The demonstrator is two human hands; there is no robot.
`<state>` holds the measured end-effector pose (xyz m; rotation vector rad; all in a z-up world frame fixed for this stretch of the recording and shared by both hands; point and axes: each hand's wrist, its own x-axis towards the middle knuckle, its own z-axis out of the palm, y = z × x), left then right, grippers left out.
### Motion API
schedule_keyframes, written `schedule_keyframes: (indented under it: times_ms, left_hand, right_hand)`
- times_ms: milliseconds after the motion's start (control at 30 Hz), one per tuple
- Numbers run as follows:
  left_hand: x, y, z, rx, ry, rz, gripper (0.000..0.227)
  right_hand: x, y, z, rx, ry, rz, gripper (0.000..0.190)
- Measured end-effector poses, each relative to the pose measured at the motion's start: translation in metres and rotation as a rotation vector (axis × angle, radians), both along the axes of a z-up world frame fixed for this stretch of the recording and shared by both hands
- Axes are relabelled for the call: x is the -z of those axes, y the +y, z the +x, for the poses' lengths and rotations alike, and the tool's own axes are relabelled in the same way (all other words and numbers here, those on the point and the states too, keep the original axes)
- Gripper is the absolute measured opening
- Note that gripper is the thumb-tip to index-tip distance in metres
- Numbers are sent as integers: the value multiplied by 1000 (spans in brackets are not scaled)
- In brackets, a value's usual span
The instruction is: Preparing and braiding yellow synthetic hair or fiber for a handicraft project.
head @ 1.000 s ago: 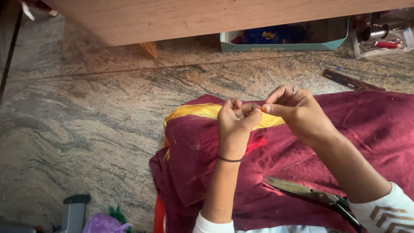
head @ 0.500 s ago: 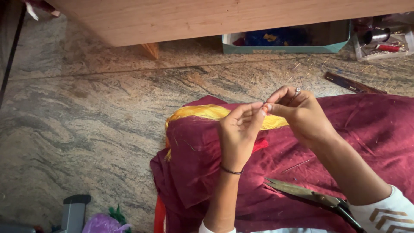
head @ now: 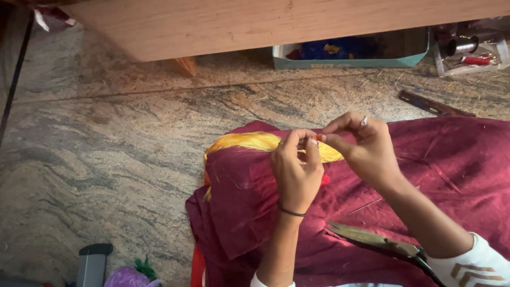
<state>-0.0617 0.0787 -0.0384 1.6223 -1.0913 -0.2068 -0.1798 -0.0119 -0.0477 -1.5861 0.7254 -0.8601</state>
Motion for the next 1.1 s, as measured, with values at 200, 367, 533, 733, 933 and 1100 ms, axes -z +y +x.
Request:
schedule_keyframes:
  times_ms: [200, 367, 533, 733, 933, 1100]
  left_hand:
    - [26, -4, 9, 207, 629, 5, 8]
    - [19, 1, 10, 368, 954, -48, 10]
    - [17, 7, 8, 481, 1247, 4, 9]
    - [16, 9, 3, 610, 1548, 58, 12]
    - [13, 6, -1, 597, 1732, 55, 12]
    - [14, 0, -8, 477, 1391, 56, 10]
  right_hand:
    - [-21, 9, -1, 153, 70, -734, 10]
    - [-28, -2, -8, 142, -43, -1213, 11]
    - [-16, -14, -18, 94, -125, -1509, 13]
    - [1, -22, -23, 61, -188, -1665, 22]
    - [18, 11, -19, 97, -319, -852, 24]
    - [12, -4, -27, -96, -781, 488, 12]
